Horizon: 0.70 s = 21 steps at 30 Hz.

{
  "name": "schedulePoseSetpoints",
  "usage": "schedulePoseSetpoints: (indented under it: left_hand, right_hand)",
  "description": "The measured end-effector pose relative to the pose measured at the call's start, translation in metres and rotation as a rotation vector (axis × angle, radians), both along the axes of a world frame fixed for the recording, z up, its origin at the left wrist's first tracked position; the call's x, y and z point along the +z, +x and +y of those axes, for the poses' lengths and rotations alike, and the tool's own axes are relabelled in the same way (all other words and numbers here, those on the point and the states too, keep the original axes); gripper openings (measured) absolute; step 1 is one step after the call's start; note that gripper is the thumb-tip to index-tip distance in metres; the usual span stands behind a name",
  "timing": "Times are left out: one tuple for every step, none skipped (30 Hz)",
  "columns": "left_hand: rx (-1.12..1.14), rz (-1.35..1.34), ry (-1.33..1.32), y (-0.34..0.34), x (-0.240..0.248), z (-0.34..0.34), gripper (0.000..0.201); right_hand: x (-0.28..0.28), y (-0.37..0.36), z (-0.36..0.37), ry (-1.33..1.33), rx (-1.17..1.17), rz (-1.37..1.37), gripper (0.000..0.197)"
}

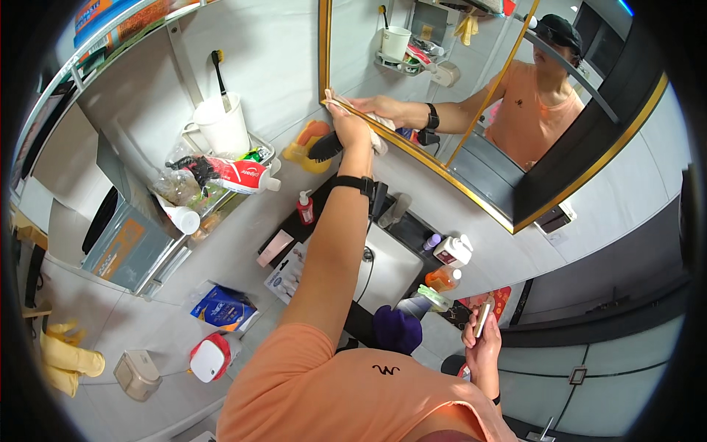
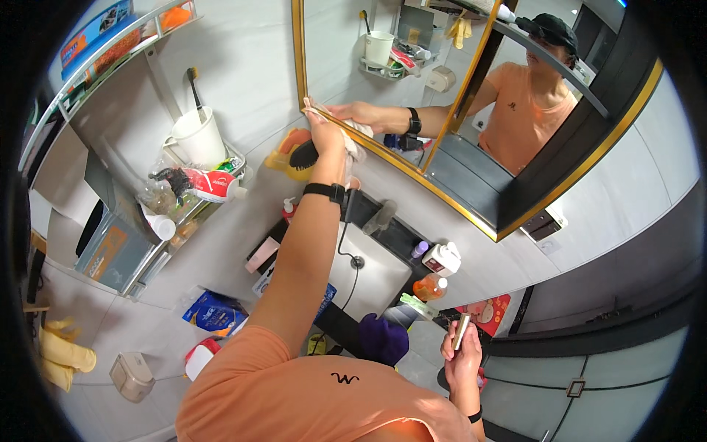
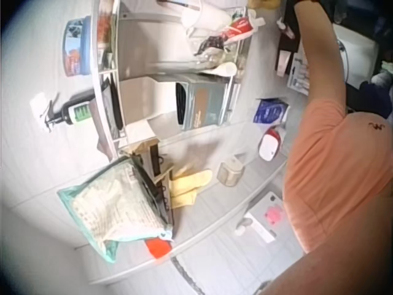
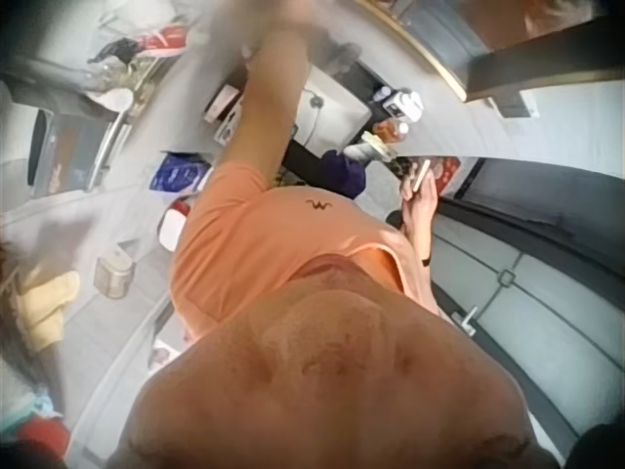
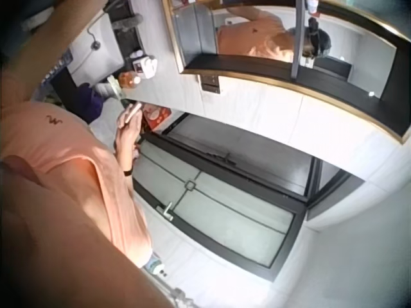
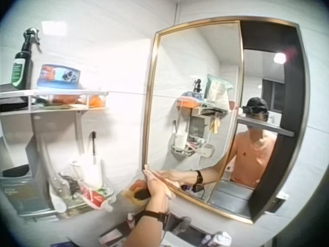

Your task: The person wipes a bathroom mirror and its frame using cloths, then moves various toiletry items on the counter and shelves.

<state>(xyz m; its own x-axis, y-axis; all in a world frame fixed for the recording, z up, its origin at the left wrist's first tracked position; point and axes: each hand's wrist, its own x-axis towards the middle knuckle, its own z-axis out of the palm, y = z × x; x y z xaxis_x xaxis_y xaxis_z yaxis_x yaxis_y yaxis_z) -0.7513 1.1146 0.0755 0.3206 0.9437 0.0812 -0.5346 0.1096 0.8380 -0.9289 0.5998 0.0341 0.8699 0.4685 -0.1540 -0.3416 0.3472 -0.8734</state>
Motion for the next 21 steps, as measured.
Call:
schedulePoseSetpoints:
  left_hand:
    - [0.187,0.061,0.252,0.006,-0.014,-0.002,0.056]
    - [0.180,0.058,0.253,0.009,-0.011,-0.013,0.056]
    - [0.189,0.078,0.271,0.007,-0.009,-0.028,0.056]
    - [0.197,0.099,0.288,0.005,-0.006,-0.038,0.056]
    - [0.235,0.100,0.360,0.004,-0.003,-0.034,0.057]
    - [0.240,0.102,0.359,0.003,0.001,-0.021,0.057]
    - [0.103,0.004,0.146,0.001,0.006,-0.006,0.057]
    - [-0.040,-0.099,-0.066,0.002,0.009,0.002,0.058]
    - [-0.041,-0.101,-0.066,0.003,0.007,0.000,0.058]
    - [0.020,-0.031,0.021,0.003,0.001,-0.007,0.056]
    - [0.083,0.040,0.107,0.003,-0.004,-0.014,0.055]
    - [0.147,0.110,0.193,0.004,-0.007,-0.018,0.053]
    - [0.178,0.134,0.257,0.010,-0.013,-0.019,0.054]
    - [0.187,0.138,0.259,0.012,-0.017,-0.008,0.054]
    - [0.169,0.131,0.257,0.012,-0.015,0.004,0.056]
    - [0.153,0.124,0.254,0.010,-0.017,0.013,0.059]
    - [-0.108,-0.054,-0.042,0.006,0.008,-0.017,0.058]
    - [-0.095,-0.061,-0.037,0.003,0.005,-0.015,0.058]
    - [-0.013,-0.041,0.042,0.002,0.003,-0.016,0.057]
    - [0.072,-0.021,0.121,0.007,-0.004,-0.012,0.055]
    - [-0.007,-0.162,0.092,0.009,-0.011,-0.011,0.052]
  right_hand:
    - [0.002,-0.002,-0.001,-0.008,-0.008,0.013,0.037]
    - [0.001,-0.003,-0.002,-0.015,-0.024,0.026,0.036]
    - [0.000,-0.003,-0.003,-0.017,-0.033,0.028,0.036]
    - [-0.003,-0.002,-0.005,-0.028,-0.033,0.018,0.037]
    - [-0.003,-0.003,-0.009,-0.039,-0.020,0.009,0.037]
    - [-0.003,-0.003,-0.010,-0.041,-0.014,0.010,0.037]
    - [-0.003,-0.003,-0.011,-0.028,-0.022,-0.005,0.037]
    - [-0.002,-0.002,-0.009,-0.015,-0.035,-0.023,0.037]
    - [0.000,-0.002,-0.008,-0.001,-0.039,-0.030,0.037]
    - [0.001,-0.003,-0.010,-0.001,-0.039,-0.032,0.037]
    - [0.001,-0.005,-0.012,-0.011,-0.038,-0.018,0.037]
    - [0.001,-0.006,-0.012,-0.022,-0.036,-0.005,0.037]
    - [0.000,-0.006,-0.011,-0.021,-0.037,-0.005,0.037]
    - [-0.003,-0.004,-0.009,-0.020,-0.022,-0.008,0.037]
    - [-0.001,-0.004,-0.010,-0.025,-0.007,-0.012,0.037]
    - [0.002,-0.005,-0.009,-0.028,0.002,-0.012,0.037]
    - [0.001,-0.006,-0.013,-0.025,-0.035,-0.018,0.037]
    - [0.004,-0.004,-0.008,-0.003,-0.017,-0.040,0.037]
    - [0.005,-0.005,-0.005,0.002,-0.004,-0.047,0.037]
    - [0.006,-0.006,-0.004,0.001,-0.003,-0.031,0.037]
    - [0.006,-0.008,-0.001,0.000,-0.005,-0.012,0.037]
